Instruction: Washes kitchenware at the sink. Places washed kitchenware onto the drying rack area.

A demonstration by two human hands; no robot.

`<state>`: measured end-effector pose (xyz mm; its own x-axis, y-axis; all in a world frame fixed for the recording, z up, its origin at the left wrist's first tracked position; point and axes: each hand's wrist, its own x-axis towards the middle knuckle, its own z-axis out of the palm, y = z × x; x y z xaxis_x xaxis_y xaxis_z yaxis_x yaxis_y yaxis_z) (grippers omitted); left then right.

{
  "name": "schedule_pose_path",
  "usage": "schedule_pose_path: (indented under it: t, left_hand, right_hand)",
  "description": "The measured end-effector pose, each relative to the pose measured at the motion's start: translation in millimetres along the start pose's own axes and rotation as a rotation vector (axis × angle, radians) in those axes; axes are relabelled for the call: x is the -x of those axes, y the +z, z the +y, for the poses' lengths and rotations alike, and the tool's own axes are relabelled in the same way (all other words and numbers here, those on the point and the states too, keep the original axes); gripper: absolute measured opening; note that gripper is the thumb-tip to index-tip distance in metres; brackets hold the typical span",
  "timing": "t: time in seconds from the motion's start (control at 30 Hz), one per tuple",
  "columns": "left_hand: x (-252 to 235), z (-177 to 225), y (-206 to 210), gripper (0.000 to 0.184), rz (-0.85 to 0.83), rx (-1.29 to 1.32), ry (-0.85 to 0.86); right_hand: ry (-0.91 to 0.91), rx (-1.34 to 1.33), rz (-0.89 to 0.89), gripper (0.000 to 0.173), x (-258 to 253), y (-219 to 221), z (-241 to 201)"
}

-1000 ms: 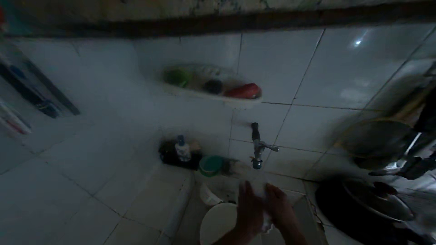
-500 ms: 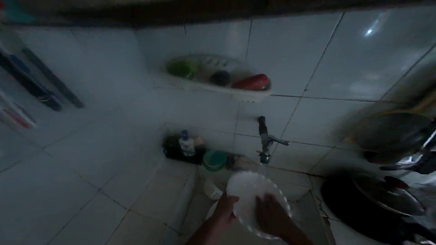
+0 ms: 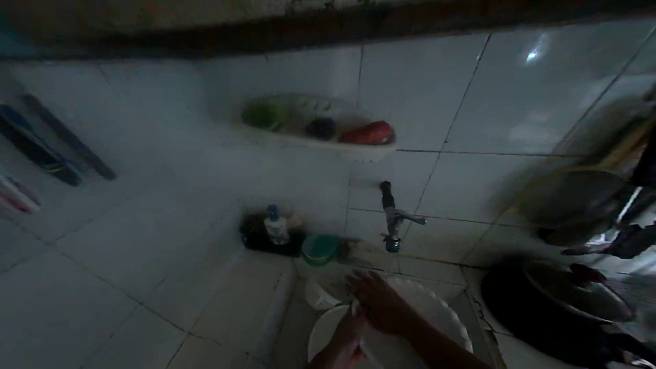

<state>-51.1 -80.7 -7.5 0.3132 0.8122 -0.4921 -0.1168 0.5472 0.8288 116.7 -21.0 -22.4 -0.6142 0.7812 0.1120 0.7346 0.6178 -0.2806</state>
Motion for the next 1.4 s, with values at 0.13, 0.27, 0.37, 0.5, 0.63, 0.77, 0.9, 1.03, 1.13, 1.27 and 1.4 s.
schedule_pose_path:
  t: [0.13, 0.27, 0.37, 0.5, 0.63, 0.77, 0.9, 1.03, 1.13, 1.27, 1.4]
  left_hand:
    - [-5, -5, -9, 0.058, 0.078, -0.046, 0.089]
    - [-23, -13, -19, 0.060, 0.177, -0.006, 0.191]
    - [-33, -17, -11, 0.058, 0.137, 0.099, 0.193]
    - [-41, -20, -5, 0.052, 0.044, 0.180, 0.203]
    - [-55, -11, -34, 0.056, 0.048, 0.109, 0.130]
    - [-63, -4, -42, 0.048, -0.045, 0.185, 0.019]
    - [-77, -12, -12, 0.056, -0.206, 0.506, 0.020]
    - [-103, -22, 19, 0.085, -0.211, 0.593, 0.036]
    - [-103, -25, 6, 0.061, -0.024, 0.298, 0.066]
    - [-79, 2, -23, 0.050, 0.094, 0.091, 0.211]
    - [-65, 36, -44, 0.053, 0.166, -0.042, 0.249]
  right_hand:
    - [0.568, 0.133, -0.042, 0.048, -1, -26, 8]
    - [1.008, 0.104, 0.009, 0.072, 22, -11, -13]
    - [0.805, 0.064, 0.033, 0.069, 23, 14, -39]
    - [0.396, -0.317, -0.105, 0.057, 10, 11, -54]
    - [0.073, 0.028, -0.439, 0.060, 72, -26, -35]
    - [-0.127, 0.177, -0.036, 0.018, 117, -76, 21]
    - [-0.026, -0.116, 0.239, 0.035, 110, -103, 21]
    - [0.648, -0.579, 0.374, 0.030, 100, -106, 5]
    - [1.033, -0.862, 0.633, 0.038, 94, -82, 9]
    - [1.218, -1.300, 0.798, 0.047, 79, -36, 11]
    - [1.241, -1.657, 0.812, 0.052, 50, 8, 5]
